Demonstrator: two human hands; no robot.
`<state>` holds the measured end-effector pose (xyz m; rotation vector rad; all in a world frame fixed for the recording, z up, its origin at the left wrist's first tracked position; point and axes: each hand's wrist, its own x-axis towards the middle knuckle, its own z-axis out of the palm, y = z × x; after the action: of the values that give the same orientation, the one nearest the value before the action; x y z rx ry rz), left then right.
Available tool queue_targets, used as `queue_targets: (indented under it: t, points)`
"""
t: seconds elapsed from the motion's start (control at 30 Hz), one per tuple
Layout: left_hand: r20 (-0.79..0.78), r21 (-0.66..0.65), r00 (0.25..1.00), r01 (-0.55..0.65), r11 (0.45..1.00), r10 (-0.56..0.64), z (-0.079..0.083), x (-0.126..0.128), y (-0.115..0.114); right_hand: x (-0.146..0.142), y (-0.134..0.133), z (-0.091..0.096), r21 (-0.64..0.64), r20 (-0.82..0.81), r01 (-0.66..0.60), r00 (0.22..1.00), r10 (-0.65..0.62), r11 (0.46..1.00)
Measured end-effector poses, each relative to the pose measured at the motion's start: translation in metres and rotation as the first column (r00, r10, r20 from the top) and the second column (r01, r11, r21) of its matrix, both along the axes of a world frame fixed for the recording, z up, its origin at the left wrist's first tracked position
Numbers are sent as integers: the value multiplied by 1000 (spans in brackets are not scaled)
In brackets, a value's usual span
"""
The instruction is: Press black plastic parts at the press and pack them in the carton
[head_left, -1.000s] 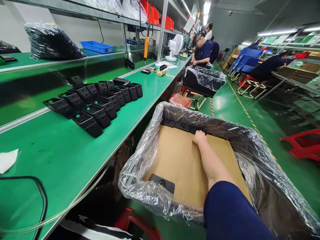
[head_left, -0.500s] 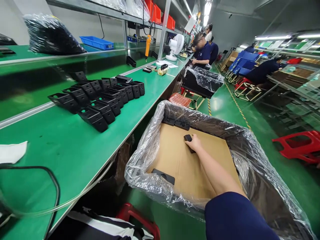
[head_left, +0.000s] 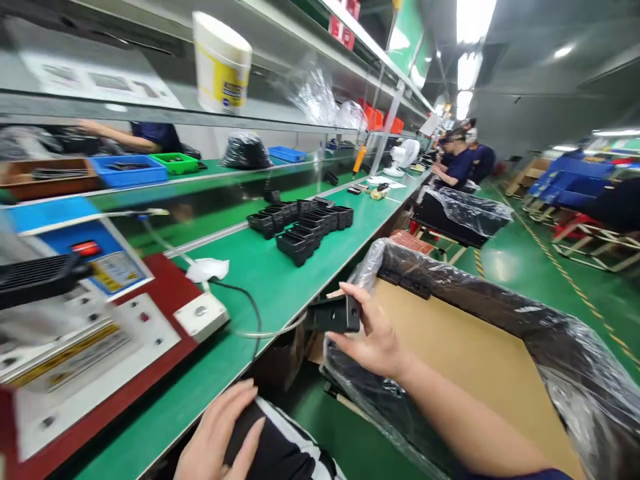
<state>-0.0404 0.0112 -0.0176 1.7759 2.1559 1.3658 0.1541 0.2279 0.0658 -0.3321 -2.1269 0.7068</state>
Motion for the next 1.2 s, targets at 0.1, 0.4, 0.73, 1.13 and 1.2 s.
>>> queue_targets:
  t: [0.1, 0.4, 0.73, 1.13, 1.2]
  points:
    - [13, 117, 993, -119, 986, 118, 24, -16, -12, -46, -49, 9, -237, -103, -294, 955, 277, 926]
    - [329, 100, 936, -169, 981, 128, 66, -52, -93, -143, -122, 32, -654, -241, -605, 735, 634, 453]
    - [235, 301, 941, 170, 938, -246, 99, -55, -85, -170, -159, 13, -862, -312, -506, 471, 825, -38]
    - [395, 84, 807, -508, 858, 439, 98, -80, -91, -148, -126, 20, -111, 20, -723, 684, 729, 682]
    - [367, 165, 837, -487, 857, 405, 103, -81, -90, -161, -126, 24, 74, 4, -716, 697, 718, 694]
